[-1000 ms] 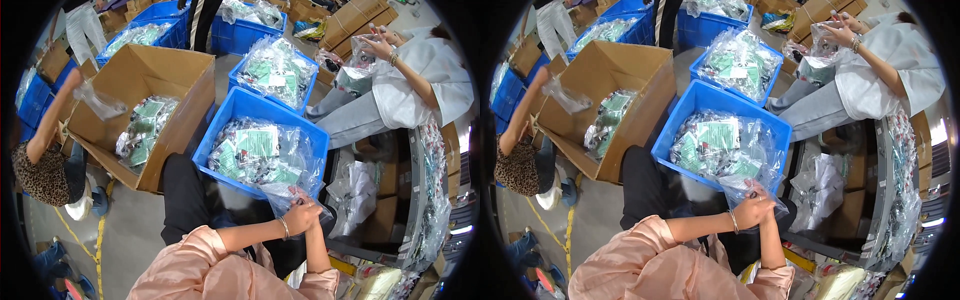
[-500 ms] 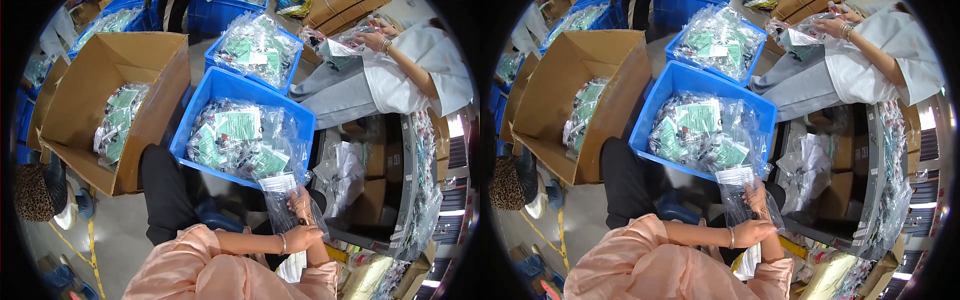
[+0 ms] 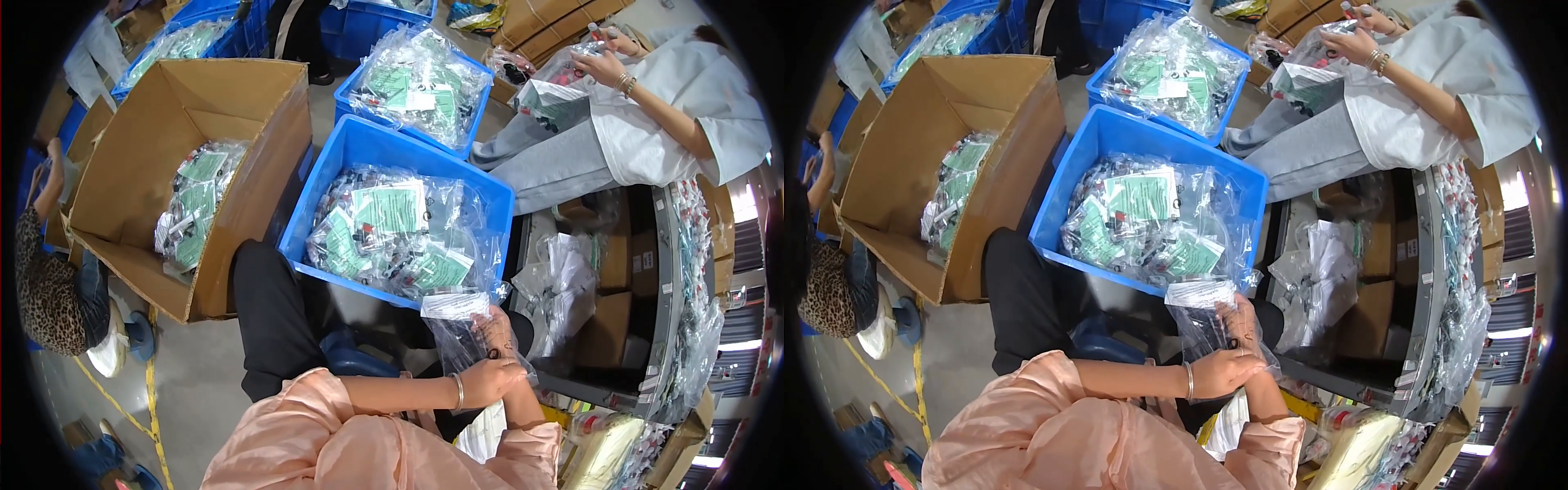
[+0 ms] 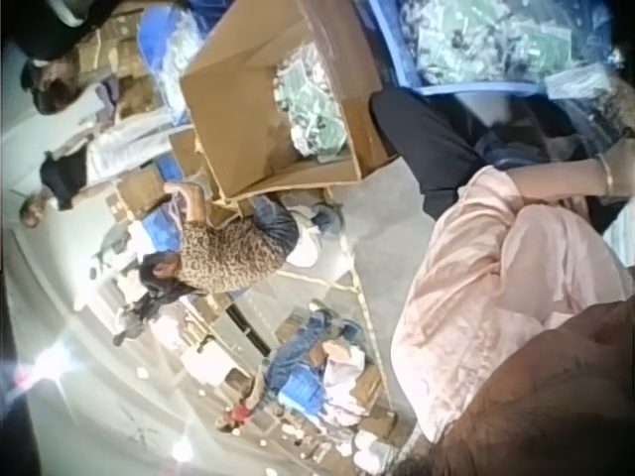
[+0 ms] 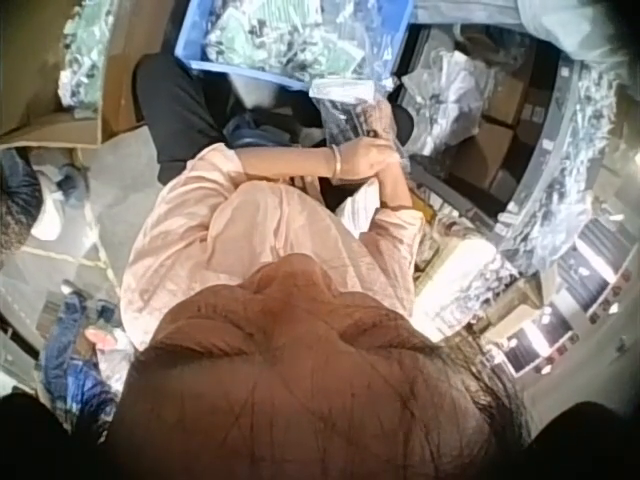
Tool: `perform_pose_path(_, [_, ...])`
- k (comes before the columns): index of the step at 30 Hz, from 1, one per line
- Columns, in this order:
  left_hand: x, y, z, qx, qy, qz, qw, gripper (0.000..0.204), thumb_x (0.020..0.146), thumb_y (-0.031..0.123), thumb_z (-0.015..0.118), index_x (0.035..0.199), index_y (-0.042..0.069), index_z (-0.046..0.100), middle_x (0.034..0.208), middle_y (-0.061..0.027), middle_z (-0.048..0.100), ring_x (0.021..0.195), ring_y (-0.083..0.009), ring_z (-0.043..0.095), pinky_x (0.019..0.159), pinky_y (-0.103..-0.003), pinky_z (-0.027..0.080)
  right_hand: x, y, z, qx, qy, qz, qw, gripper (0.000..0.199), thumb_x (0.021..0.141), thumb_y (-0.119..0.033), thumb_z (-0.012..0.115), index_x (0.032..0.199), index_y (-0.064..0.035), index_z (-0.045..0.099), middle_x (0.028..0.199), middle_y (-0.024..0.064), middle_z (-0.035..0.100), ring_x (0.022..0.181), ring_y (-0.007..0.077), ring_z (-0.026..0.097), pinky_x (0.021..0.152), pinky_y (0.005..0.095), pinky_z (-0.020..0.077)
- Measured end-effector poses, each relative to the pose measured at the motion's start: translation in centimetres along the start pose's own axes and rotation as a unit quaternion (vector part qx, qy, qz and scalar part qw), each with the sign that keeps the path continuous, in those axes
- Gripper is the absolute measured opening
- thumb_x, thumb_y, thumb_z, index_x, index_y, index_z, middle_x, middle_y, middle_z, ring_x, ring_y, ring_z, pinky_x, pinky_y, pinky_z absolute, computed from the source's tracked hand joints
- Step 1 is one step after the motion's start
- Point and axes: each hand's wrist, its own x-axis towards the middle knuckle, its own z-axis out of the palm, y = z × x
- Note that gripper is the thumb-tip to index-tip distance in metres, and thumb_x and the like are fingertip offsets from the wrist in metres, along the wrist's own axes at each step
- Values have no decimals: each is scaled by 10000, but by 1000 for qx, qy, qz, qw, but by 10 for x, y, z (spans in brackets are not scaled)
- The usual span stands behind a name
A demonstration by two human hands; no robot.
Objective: Packing and sorting small packaged products into larger boxes and crates in a warehouse environment.
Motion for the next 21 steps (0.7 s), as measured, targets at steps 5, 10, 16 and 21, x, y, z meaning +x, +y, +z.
perform_pose_path(5, [-1,2,-17,53,8,32,998,198,828,90,470,982,-11,542,886,-156,558,807,-316,552,711,-361,457,-39,-5,-12,-145,-69,32,986,211,813,-93,465,994,-21,548,814,54,576,702,121,553,638,245,456])
perform_pose_path(10, [-14,4,-13,85,2,32,996,177,808,89,508,953,-9,537,795,-120,536,725,-282,558,594,-346,471,-73,-34,20,-84,-30,66,994,158,794,-86,529,942,-36,554,793,14,565,634,74,518,537,210,415])
perform_pose_path(16, [-14,7,-11,113,-34,46,992,188,794,75,508,960,-8,534,804,-120,530,706,-280,562,589,-335,480,-64,-15,20,-76,28,-18,997,132,770,-128,562,888,-75,536,711,-1,536,529,108,506,449,227,401])
perform_pose_path(21, [-10,-1,-21,198,11,114,974,201,779,75,499,949,-26,536,807,-116,526,734,-241,562,640,-306,481,-84,-11,10,-625,-44,-204,752,228,720,-163,613,929,-87,568,979,79,559,803,211,573,660,299,462])
